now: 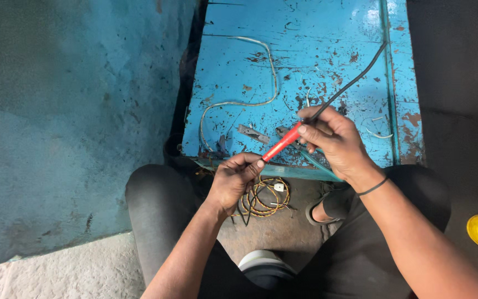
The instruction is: The person uses a soldering iron and wire strippers to join and prepare electrical wires on a blue metal surface.
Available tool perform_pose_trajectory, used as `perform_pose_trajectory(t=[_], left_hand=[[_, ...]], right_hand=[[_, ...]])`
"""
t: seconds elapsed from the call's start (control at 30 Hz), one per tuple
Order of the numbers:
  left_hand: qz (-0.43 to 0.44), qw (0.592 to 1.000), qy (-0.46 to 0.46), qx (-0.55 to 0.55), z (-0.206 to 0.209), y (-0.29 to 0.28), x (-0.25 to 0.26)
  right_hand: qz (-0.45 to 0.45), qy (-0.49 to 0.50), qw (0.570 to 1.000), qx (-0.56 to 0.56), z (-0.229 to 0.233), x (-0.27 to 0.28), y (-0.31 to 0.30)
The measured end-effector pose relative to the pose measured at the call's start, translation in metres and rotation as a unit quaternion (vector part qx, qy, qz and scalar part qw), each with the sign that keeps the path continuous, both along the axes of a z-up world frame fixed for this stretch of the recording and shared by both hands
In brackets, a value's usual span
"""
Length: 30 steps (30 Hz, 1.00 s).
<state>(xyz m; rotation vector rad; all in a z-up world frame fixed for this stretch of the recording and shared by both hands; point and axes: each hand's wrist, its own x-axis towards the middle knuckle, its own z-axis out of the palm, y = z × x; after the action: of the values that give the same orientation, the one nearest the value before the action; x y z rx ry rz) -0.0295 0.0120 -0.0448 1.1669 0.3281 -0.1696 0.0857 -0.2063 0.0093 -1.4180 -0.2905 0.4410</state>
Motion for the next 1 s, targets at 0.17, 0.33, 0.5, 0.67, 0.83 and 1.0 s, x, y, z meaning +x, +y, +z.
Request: perform_pose_trajectory(t=[0.17, 0.33, 0.5, 0.67, 0.83, 1.0], left_hand=[[-0.025, 0.999, 0.022, -0.018, 0.012, -0.001, -0.001], [-0.017, 1.0, 0.005, 0.003, 0.009, -0.003, 0.001], [-0.014, 1.0, -0.003, -0.014, 0.006, -0.002, -0.001], [-0.045, 0.999, 0.003, 0.01, 0.013, -0.001, -0.001], [-0.082, 0.996, 0.033, -0.003, 0.023, 0.0, -0.001], [-0.027, 0.999, -0.014, 0.017, 0.003, -0.018, 0.003]], right_hand=[[-0.042, -0.015, 0.997, 0.059, -0.007, 0.004, -0.001], [-0.097, 0.057, 0.99, 0.085, -0.019, 0.008, -0.001], [-0.143, 0.071, 0.983, 0.088, -0.023, 0.012, -0.003], [-0.147, 0.07, 0.982, 0.092, -0.019, 0.015, -0.007], [-0.077, 0.056, 0.993, 0.072, -0.016, 0.009, -0.003], [-0.035, 0.107, 0.989, 0.092, -0.013, 0.003, 0.01]])
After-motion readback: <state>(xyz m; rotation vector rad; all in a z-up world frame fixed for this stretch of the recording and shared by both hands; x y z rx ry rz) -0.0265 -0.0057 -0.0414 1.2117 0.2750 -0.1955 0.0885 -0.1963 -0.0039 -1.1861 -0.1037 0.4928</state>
